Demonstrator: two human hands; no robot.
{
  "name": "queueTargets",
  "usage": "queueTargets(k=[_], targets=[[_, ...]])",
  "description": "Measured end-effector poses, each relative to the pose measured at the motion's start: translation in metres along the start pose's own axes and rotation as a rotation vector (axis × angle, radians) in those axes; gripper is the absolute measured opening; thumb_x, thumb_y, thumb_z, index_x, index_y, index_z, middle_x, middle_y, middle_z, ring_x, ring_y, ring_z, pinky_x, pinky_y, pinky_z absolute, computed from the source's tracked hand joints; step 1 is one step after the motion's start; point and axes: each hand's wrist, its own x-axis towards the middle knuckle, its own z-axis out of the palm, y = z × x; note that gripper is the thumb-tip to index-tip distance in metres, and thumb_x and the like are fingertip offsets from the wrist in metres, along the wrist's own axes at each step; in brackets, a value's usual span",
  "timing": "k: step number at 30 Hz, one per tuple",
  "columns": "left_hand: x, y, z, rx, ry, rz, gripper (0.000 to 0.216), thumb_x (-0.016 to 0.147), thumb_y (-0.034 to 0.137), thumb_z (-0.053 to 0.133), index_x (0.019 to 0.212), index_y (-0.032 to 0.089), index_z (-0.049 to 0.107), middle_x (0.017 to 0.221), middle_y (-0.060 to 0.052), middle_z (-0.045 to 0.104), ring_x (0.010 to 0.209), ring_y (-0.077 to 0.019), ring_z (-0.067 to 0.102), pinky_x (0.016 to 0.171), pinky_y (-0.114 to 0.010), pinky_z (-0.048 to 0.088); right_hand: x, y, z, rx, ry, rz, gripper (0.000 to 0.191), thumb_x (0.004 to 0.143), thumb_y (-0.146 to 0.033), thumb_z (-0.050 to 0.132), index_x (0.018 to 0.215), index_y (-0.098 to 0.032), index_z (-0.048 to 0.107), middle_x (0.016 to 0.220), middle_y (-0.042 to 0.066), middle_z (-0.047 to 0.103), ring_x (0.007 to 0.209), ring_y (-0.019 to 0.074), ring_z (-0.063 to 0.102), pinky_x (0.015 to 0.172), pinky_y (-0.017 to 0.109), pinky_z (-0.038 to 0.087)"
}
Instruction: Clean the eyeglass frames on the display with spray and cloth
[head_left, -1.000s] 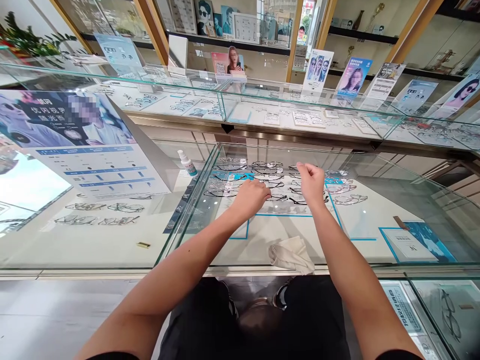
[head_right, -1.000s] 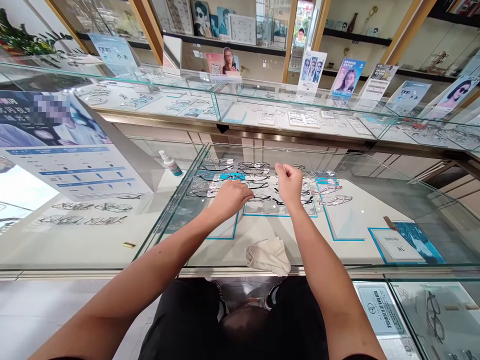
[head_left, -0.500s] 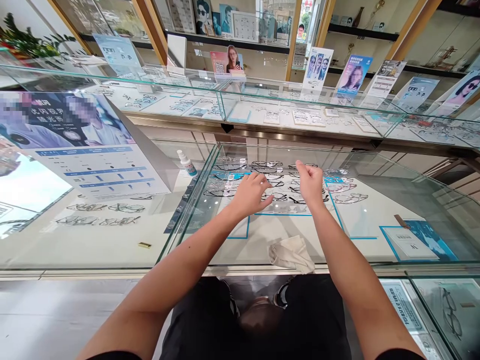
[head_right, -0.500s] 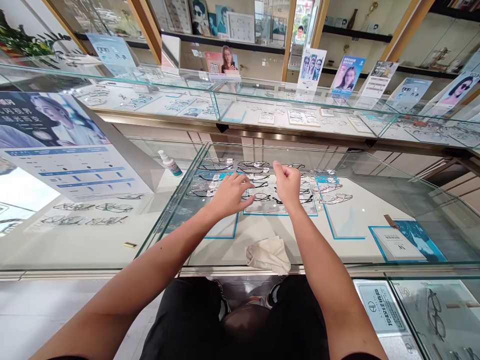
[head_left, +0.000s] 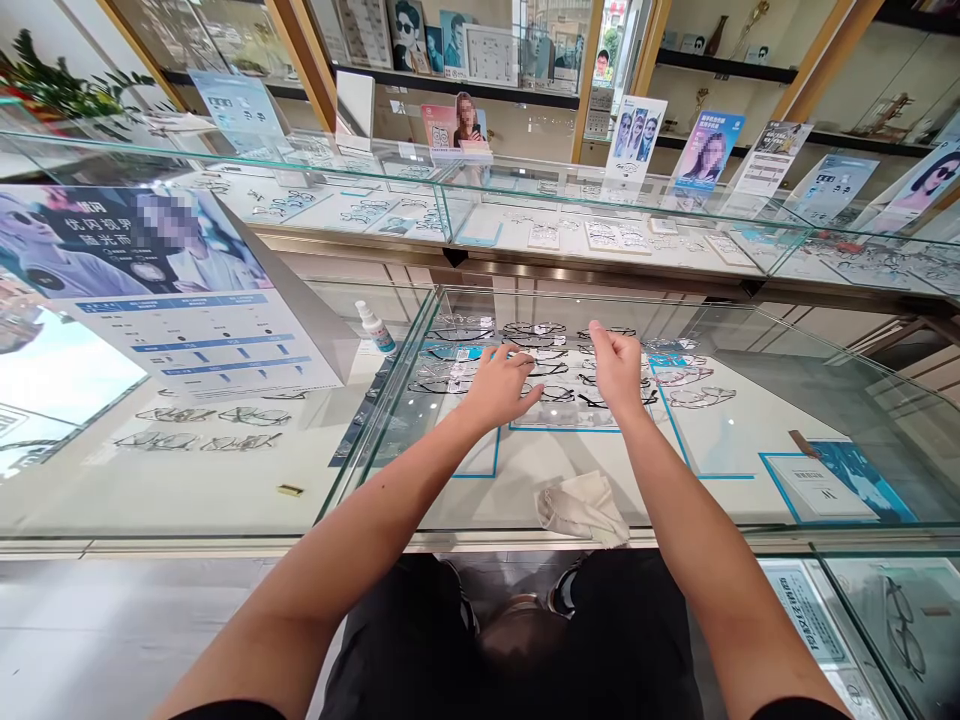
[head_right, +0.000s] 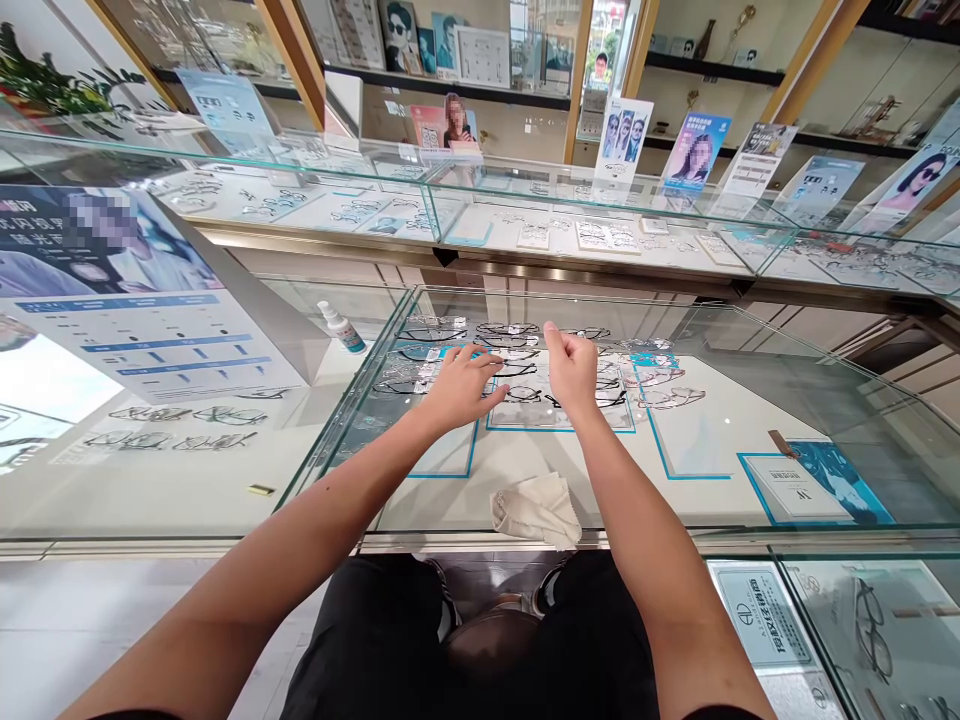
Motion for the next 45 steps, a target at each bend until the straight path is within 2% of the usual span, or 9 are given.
queueTargets(k=[8,14,18,21,24,28,38,41,45], targets=[[0.0,0.002,-0.007,-0.074,0.035,-0.028,0.036,0.101,0.04,0.058,0.121,0.02,0.08,0.132,-0.013,0.078,0.137,-0.0423,0.056,0.116,-0.065,0.036,0.0,0.002,0.001,-0.037,-0.014,0.009,0.073,0.094,-0.081,0.055,0.061,-0.026,0.019,0.061,-0.005,0.017,0.061,0.013,0.017,0.058,0.035,0.018],[-0.002,-0.003,-0.025,-0.317,0.15,-0.184,0.035,0.099,0.043,0.061,0.123,0.026,0.081,0.138,-0.008,0.077,0.137,-0.039,0.059,0.118,-0.063,0.036,0.0,-0.001,0.0,0.009,-0.107,-0.003,0.067,0.095,-0.065,0.062,0.061,-0.025,0.02,0.062,-0.005,0.019,0.062,0.0123,0.019,0.06,0.033,0.021],[-0.002,-0.005,-0.036,-0.588,0.255,-0.247,0.035,0.095,0.045,0.065,0.122,0.028,0.082,0.139,-0.007,0.077,0.14,-0.0349,0.06,0.123,-0.057,0.039,-0.003,0.002,0.003,-0.022,-0.318,0.059,0.053,0.091,-0.059,0.069,0.06,-0.023,0.046,0.057,-0.006,0.027,0.056,0.0115,0.024,0.057,0.033,0.019],[-0.001,-0.002,-0.043,-0.784,0.262,-0.262,0.037,0.093,0.045,0.067,0.123,0.028,0.082,0.144,-0.007,0.074,0.145,-0.0343,0.058,0.128,-0.053,0.038,-0.006,0.006,0.008,-0.05,-0.391,0.127,0.04,0.09,-0.06,0.071,0.076,-0.022,0.066,0.052,-0.009,0.029,0.052,0.0114,0.021,0.056,0.033,0.014],[-0.002,0.004,-0.045,-0.938,0.23,-0.239,0.038,0.092,0.045,0.068,0.123,0.027,0.083,0.146,-0.008,0.073,0.147,-0.0347,0.058,0.129,-0.053,0.037,-0.009,0.008,0.013,-0.057,-0.4,0.139,0.039,0.089,-0.061,0.072,0.086,-0.022,0.073,0.05,-0.01,0.029,0.051,0.0113,0.021,0.056,0.032,0.014],[-0.002,0.009,-0.046,-1.06,0.19,-0.232,0.04,0.09,0.044,0.071,0.122,0.026,0.084,0.145,-0.009,0.072,0.147,-0.035,0.057,0.128,-0.053,0.038,-0.012,0.01,0.018,-0.043,-0.374,0.12,0.037,0.086,-0.059,0.074,0.084,-0.022,0.071,0.051,-0.011,0.028,0.051,0.0111,0.022,0.056,0.031,0.018],[-0.004,0.011,-0.046,-1.108,0.184,-0.237,0.034,0.09,0.042,0.072,0.118,0.028,0.085,0.143,-0.007,0.074,0.146,-0.0346,0.058,0.126,-0.052,0.039,-0.013,0.011,0.02,0.044,-0.28,0.111,0.027,0.086,-0.048,0.073,0.079,-0.023,0.064,0.054,-0.011,0.026,0.053,0.0119,0.025,0.059,0.032,0.022],[-0.005,0.012,-0.044,-1.125,0.196,-0.282,0.029,0.092,0.045,0.073,0.111,0.026,0.084,0.134,-0.008,0.078,0.136,-0.0333,0.065,0.119,-0.049,0.045,-0.012,0.01,0.018,0.077,-0.277,0.124,0.025,0.087,-0.047,0.072,0.082,-0.023,0.065,0.054,-0.011,0.025,0.053,0.0121,0.024,0.06,0.032,0.022],[-0.003,0.011,-0.037,-1.198,0.268,-0.345,0.03,0.085,0.047,0.085,0.1,0.023,0.074,0.108,-0.009,0.082,0.116,-0.0296,0.075,0.103,-0.044,0.051,-0.011,0.01,0.017,0.109,-0.307,0.106,0.024,0.087,-0.046,0.072,0.085,-0.023,0.069,0.055,-0.011,0.027,0.054,0.0124,0.024,0.06,0.032,0.021]])
